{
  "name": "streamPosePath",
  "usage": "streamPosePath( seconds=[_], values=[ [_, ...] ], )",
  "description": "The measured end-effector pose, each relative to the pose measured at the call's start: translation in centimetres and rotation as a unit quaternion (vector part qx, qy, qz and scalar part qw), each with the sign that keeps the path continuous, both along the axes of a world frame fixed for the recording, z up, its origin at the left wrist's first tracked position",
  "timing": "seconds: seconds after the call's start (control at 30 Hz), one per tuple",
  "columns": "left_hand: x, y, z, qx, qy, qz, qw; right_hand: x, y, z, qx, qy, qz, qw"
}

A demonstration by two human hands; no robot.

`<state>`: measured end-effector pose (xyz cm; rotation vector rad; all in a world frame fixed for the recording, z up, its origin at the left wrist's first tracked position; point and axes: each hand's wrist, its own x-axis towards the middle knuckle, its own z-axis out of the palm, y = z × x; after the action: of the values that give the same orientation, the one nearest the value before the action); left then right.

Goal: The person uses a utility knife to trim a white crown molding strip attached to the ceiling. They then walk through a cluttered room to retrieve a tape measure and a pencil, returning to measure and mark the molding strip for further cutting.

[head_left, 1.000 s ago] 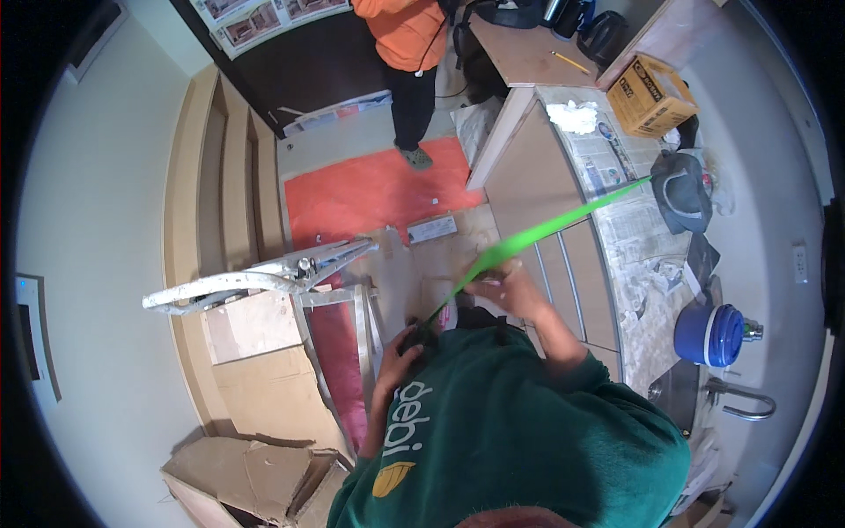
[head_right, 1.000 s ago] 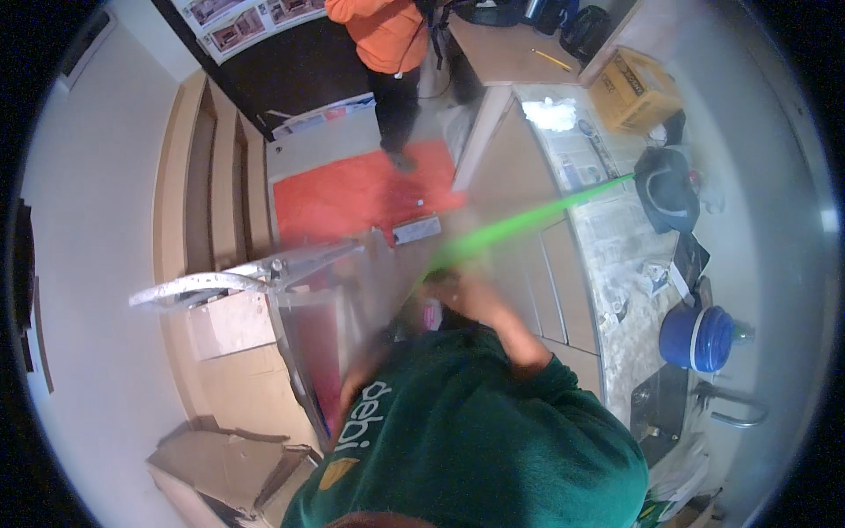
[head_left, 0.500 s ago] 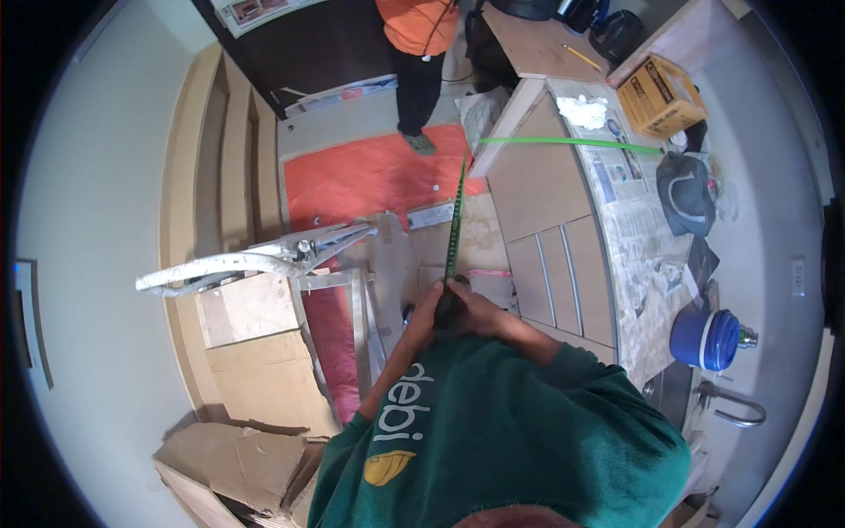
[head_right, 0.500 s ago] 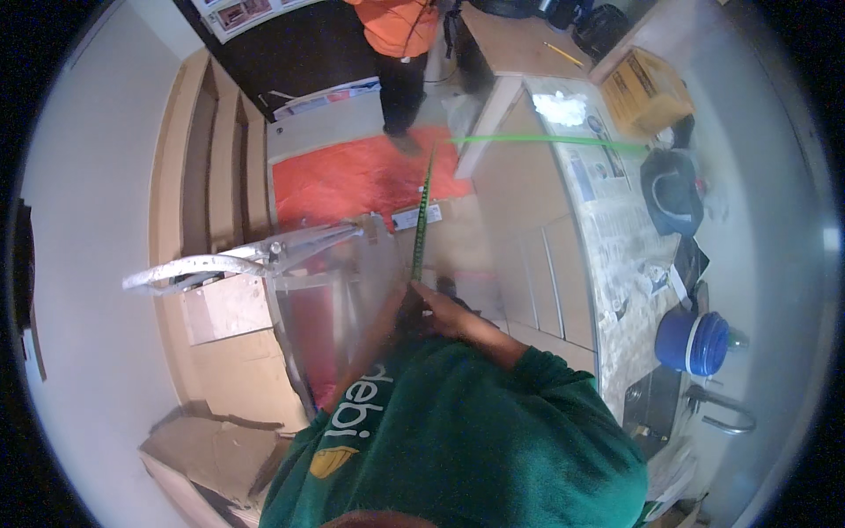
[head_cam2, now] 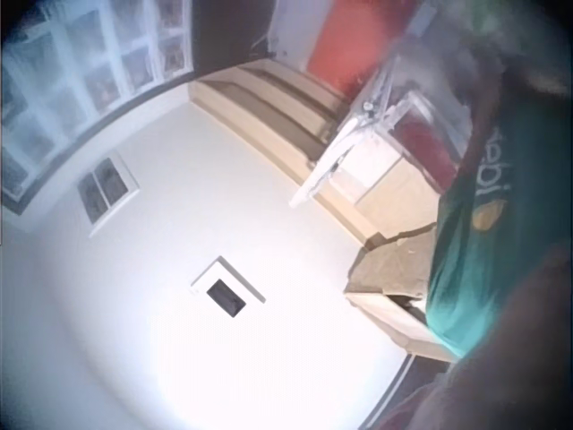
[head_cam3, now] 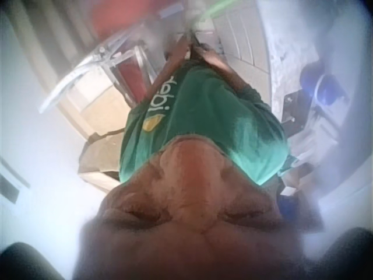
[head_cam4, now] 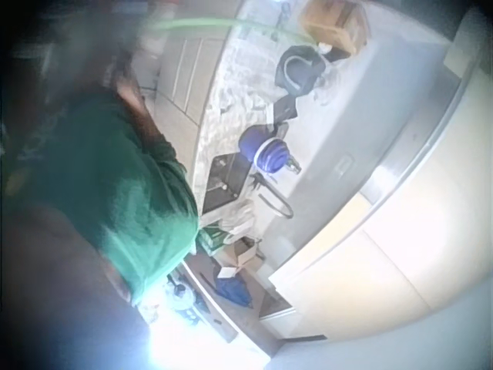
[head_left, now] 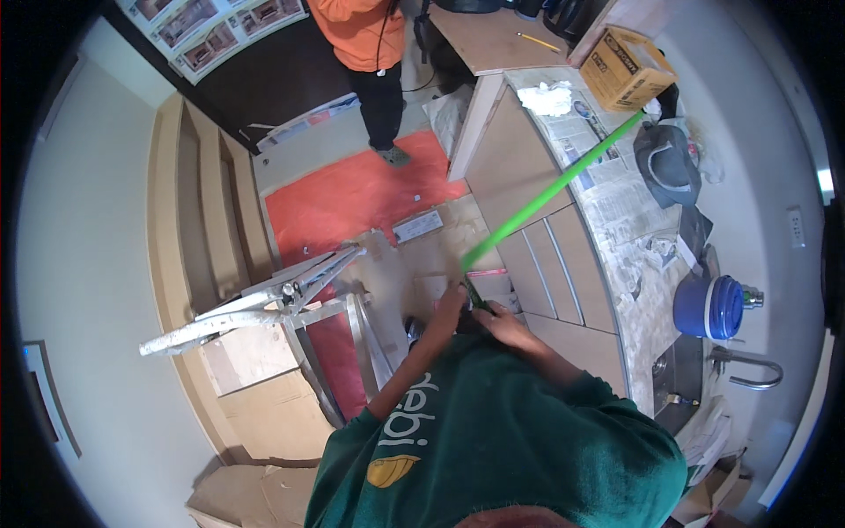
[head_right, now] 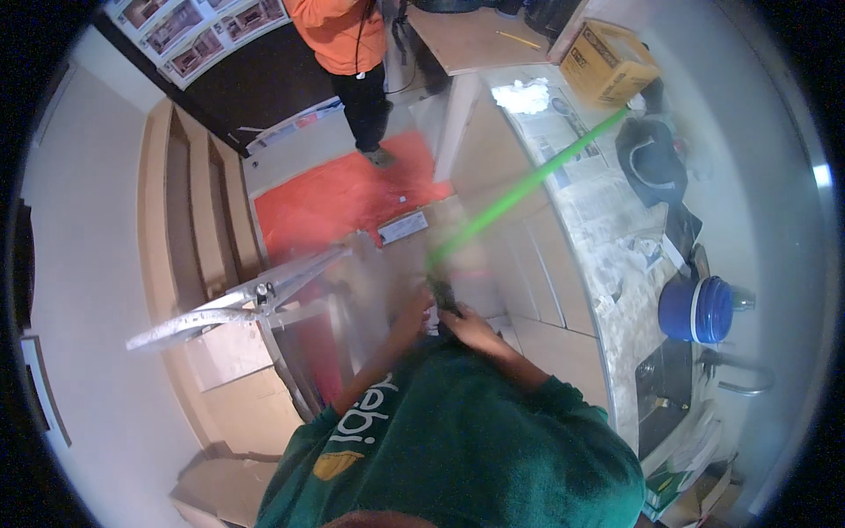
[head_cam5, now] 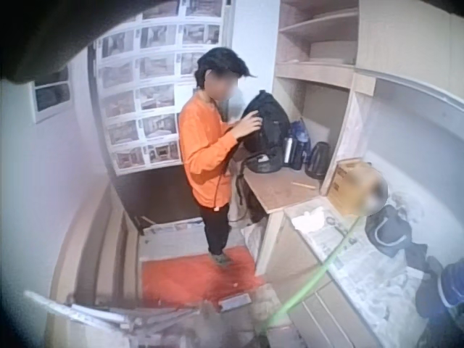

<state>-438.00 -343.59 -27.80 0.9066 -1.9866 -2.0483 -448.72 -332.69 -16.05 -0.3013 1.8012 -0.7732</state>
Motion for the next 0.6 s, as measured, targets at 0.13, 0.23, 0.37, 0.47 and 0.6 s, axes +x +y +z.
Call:
streamPosePath(
  seconds=[0.13,0.23,0.37,0.47,0.6],
  values=[
    [-4.4,-1.5,9.5,0.333,-0.009,0.009,0.943,-0.2,4.3,-2.2,0.044,0.175,0.119,0.976],
    [-7.1,-2.0,15.3,0.170,0.024,-0.044,0.984,-0.2,3.3,2.9,0.111,0.145,0.010,0.983],
    [-10.5,-5.7,11.9,0.440,0.185,0.011,0.879,-1.4,5.6,4.0,0.067,0.093,-0.013,0.993],
    [-9.6,-9.0,12.0,0.414,0.268,0.057,0.868,-2.6,10.0,1.5,0.046,0.099,-0.038,0.993],
    [-7.9,-13.1,15.9,0.348,0.344,0.076,0.869,-4.0,16.6,-2.8,0.113,0.253,0.086,0.957]
  ],
)
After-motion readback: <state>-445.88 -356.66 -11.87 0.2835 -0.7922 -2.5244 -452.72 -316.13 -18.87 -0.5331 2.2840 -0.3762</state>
